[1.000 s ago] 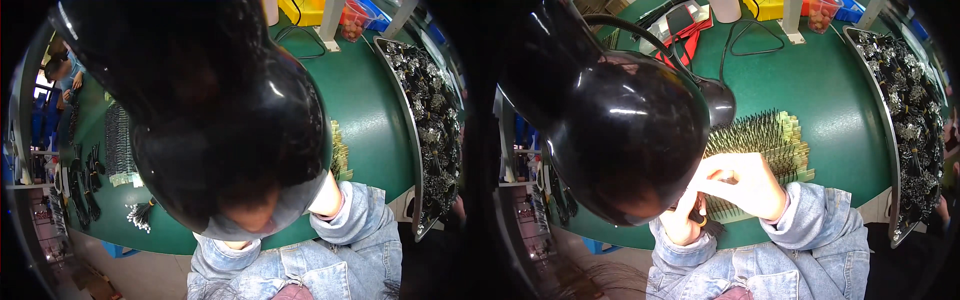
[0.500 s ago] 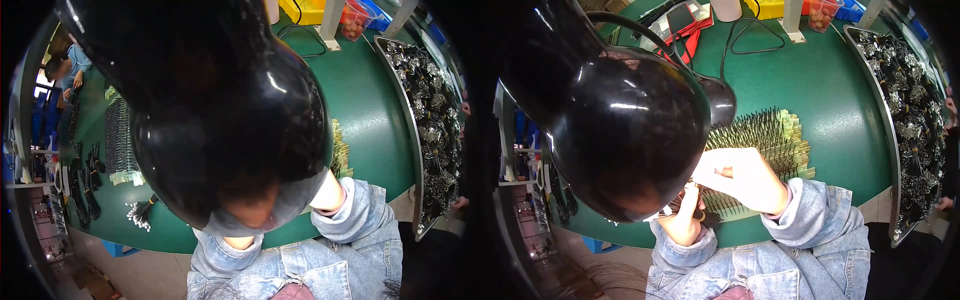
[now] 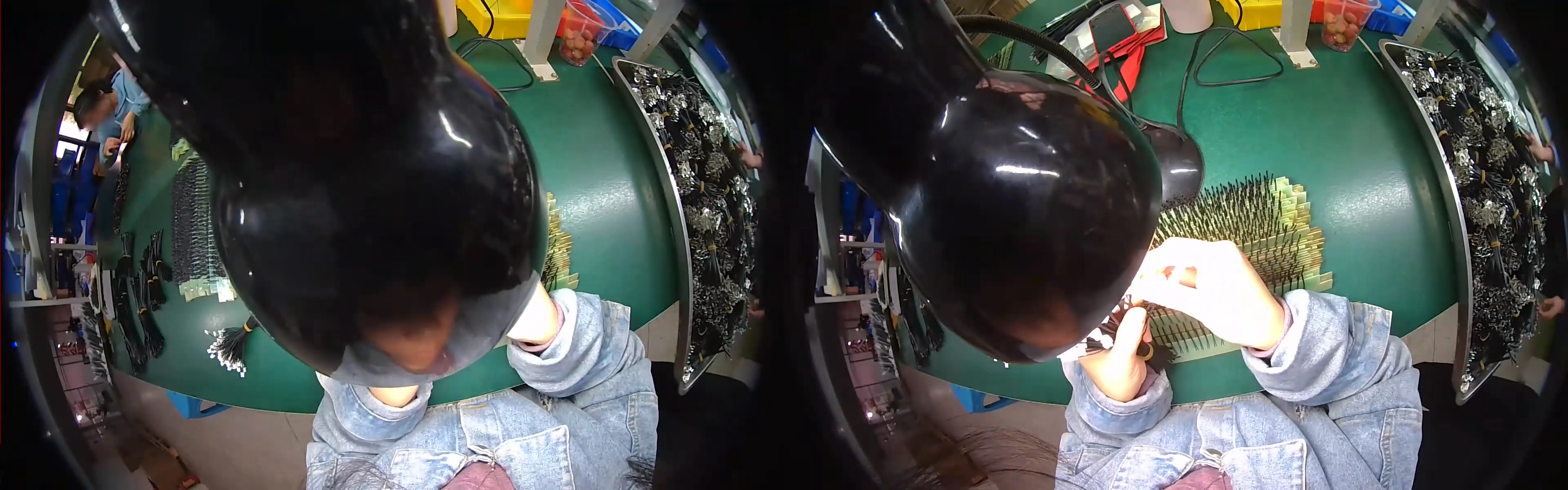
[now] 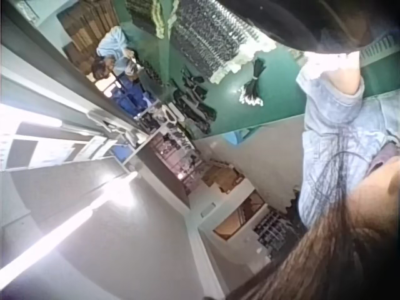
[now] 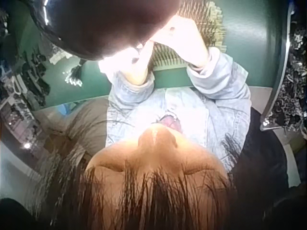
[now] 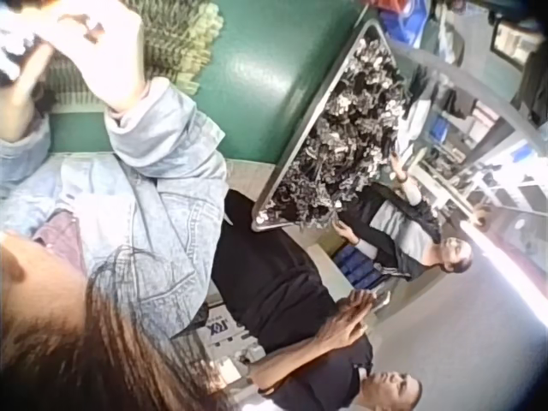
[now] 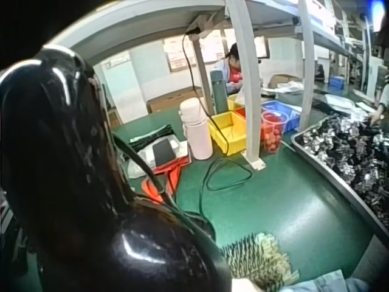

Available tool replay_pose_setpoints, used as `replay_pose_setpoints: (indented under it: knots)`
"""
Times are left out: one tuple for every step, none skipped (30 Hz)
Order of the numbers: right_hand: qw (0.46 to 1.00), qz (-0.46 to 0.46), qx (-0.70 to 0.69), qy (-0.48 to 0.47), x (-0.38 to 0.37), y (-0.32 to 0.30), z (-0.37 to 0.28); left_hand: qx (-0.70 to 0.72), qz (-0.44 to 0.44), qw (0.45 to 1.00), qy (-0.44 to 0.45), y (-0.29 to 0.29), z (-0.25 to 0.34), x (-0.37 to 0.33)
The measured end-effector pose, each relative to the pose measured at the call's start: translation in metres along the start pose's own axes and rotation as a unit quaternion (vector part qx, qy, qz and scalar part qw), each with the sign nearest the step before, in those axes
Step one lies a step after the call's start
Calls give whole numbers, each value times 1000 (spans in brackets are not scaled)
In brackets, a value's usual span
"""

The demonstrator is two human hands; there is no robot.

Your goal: Assembling small components onto a green circuit-like strip at a factory workbench.

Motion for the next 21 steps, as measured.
replay_pose_setpoints:
  knots:
    - [1000, -5, -3, 2, -3, 1, 4, 66, 21, 997, -24, -1, -2, 0]
    - [999, -8, 22, -32, -5, 1, 6, 87, 32, 995, -38, -4, -6, -1]
    - [997, -11, 48, -67, -7, 2, 6, 108, 45, 992, -51, -8, -9, -2]
    - [997, -17, 45, -68, -6, 7, 2, 132, 57, 988, -60, -13, -7, -2]
    - [997, -25, 46, -52, -5, 13, 0, 137, 58, 987, -56, -15, 0, -2]
    - [998, -20, 54, -35, -5, 10, 2, 139, 52, 987, -60, -11, -3, -3]
    - [998, -16, 57, -34, -6, 7, 3, 141, 47, 987, -64, -8, -6, -4]
    - [999, -9, 41, -12, -6, 5, 7, 142, 43, 987, -67, -5, -8, -5]
    - [1000, -9, 21, 9, -7, 7, 9, 144, 49, 986, -73, -8, -9, -5]
    - [1000, -13, 18, 10, -7, 8, 10, 144, 54, 985, -75, -10, -8, -6]
    - [999, -30, 8, 5, -7, 11, 11, 143, 60, 985, -77, -12, -8, -6]
    - [999, -34, 6, -4, -4, 8, 6, 141, 25, 988, -52, -2, 1, -7]
    - [1000, -25, 11, -8, 0, 4, 2, 140, -11, 990, -28, 8, 7, -6]
    - [999, -19, -27, -8, 5, 0, -3, 147, -21, 988, -31, 13, 7, -5]
    - [996, -32, -78, -1, 4, 5, 0, 149, -16, 989, -19, 7, 4, -6]
    - [996, -40, -83, 3, 2, 9, 7, 147, -11, 989, -11, 1, 2, -5]
    - [998, -34, -48, -36, -2, 9, 12, 146, -7, 989, -5, -4, 0, -4]
    - [998, -28, -28, -57, -3, 8, 8, 145, 44, 987, -52, -11, -8, -2]
    - [997, -22, -8, -78, -4, 7, 5, 144, 69, 984, -76, -15, -12, -1]
    - [996, -35, 29, -72, -3, 9, -2, 142, 94, 980, -100, -20, -17, 1]
    - [996, -42, 47, -68, -3, 11, 0, 143, 59, 983, -96, -18, -18, 1]
Point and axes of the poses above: each hand's wrist, its own x-axis away from the middle knuckle, its own y-axis out of the palm, z = x × y, the point moved 7 cm from there along -x, towards the middle knuckle, and after that the axes turned 15 degrees about z, right-handed, at the moved point
